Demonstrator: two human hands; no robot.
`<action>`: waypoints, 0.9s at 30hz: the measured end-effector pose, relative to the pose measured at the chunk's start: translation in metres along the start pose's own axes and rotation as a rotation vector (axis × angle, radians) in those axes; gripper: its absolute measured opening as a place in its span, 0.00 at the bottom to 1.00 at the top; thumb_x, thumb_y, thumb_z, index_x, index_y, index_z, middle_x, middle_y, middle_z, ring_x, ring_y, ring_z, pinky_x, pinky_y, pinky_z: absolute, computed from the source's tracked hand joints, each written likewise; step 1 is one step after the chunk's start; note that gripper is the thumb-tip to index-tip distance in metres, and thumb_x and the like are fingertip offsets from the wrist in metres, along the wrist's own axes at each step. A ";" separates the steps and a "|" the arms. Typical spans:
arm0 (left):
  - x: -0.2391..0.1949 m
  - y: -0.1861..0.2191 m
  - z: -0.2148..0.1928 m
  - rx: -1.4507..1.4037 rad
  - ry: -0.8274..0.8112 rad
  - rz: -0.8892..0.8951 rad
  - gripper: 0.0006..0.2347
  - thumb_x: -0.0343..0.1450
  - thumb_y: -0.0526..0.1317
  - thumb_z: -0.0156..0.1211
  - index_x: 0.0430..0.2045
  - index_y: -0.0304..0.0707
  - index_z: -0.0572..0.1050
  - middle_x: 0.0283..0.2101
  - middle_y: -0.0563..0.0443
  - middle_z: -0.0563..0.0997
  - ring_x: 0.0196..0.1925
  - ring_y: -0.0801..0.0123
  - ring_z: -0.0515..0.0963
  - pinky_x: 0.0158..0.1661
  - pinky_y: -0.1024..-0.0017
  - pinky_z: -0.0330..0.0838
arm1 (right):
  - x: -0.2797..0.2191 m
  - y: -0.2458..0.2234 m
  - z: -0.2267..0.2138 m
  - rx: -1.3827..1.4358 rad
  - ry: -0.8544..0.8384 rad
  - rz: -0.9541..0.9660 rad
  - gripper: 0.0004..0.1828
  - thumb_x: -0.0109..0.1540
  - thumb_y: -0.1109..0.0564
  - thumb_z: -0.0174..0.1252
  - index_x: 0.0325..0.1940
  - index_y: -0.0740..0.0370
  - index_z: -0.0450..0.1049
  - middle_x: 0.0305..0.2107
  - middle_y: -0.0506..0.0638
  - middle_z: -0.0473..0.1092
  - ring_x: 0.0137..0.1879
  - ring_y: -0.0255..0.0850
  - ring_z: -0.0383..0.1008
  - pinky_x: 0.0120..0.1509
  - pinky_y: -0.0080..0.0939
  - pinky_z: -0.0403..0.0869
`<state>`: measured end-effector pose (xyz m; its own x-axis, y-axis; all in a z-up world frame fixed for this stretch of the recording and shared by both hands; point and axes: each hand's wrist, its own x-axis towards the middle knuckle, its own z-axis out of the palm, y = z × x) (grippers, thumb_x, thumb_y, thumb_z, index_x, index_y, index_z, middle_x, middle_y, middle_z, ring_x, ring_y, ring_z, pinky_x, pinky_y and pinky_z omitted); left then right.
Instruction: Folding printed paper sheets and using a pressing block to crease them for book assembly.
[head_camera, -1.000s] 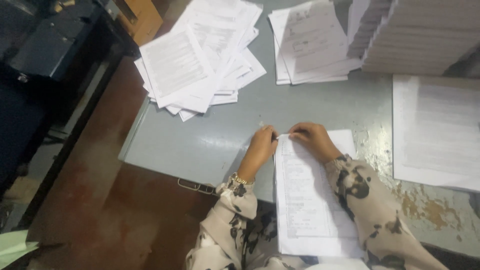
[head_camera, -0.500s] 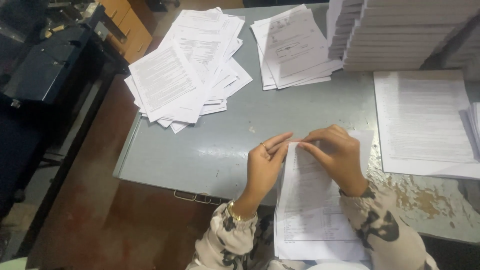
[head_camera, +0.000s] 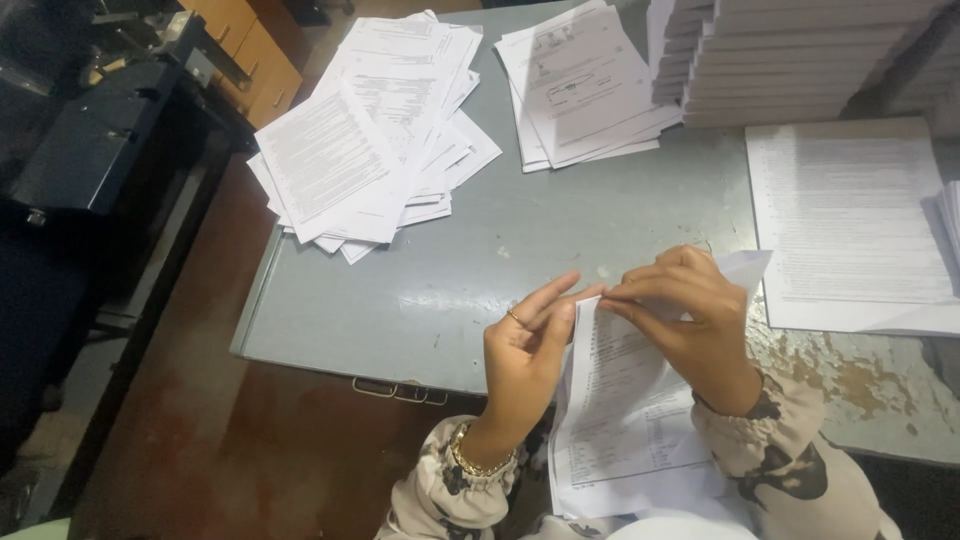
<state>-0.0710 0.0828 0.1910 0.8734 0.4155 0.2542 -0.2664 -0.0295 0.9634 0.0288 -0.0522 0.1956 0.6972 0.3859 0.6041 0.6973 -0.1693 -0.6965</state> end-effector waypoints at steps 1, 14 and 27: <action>0.000 0.001 0.002 0.009 0.017 -0.004 0.15 0.72 0.34 0.59 0.52 0.23 0.75 0.46 0.34 0.85 0.47 0.55 0.84 0.43 0.68 0.83 | -0.001 0.000 0.001 0.004 0.009 -0.006 0.06 0.51 0.64 0.73 0.29 0.56 0.84 0.23 0.45 0.79 0.32 0.39 0.70 0.50 0.36 0.71; 0.002 0.000 0.007 0.161 0.131 0.088 0.09 0.67 0.31 0.68 0.39 0.30 0.83 0.37 0.40 0.87 0.41 0.58 0.86 0.39 0.73 0.83 | -0.004 -0.001 0.003 0.034 0.038 -0.019 0.07 0.50 0.64 0.74 0.28 0.57 0.84 0.21 0.46 0.79 0.32 0.38 0.70 0.49 0.37 0.72; 0.003 -0.003 0.003 0.237 0.140 0.186 0.06 0.67 0.28 0.67 0.36 0.31 0.84 0.35 0.40 0.88 0.39 0.62 0.88 0.35 0.73 0.83 | 0.008 0.018 -0.014 -0.203 -0.083 -0.163 0.13 0.48 0.59 0.75 0.35 0.56 0.83 0.44 0.56 0.78 0.51 0.54 0.74 0.61 0.56 0.72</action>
<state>-0.0665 0.0814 0.1889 0.7497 0.5038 0.4292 -0.2995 -0.3200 0.8988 0.0488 -0.0648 0.1933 0.5629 0.4945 0.6623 0.8241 -0.2740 -0.4958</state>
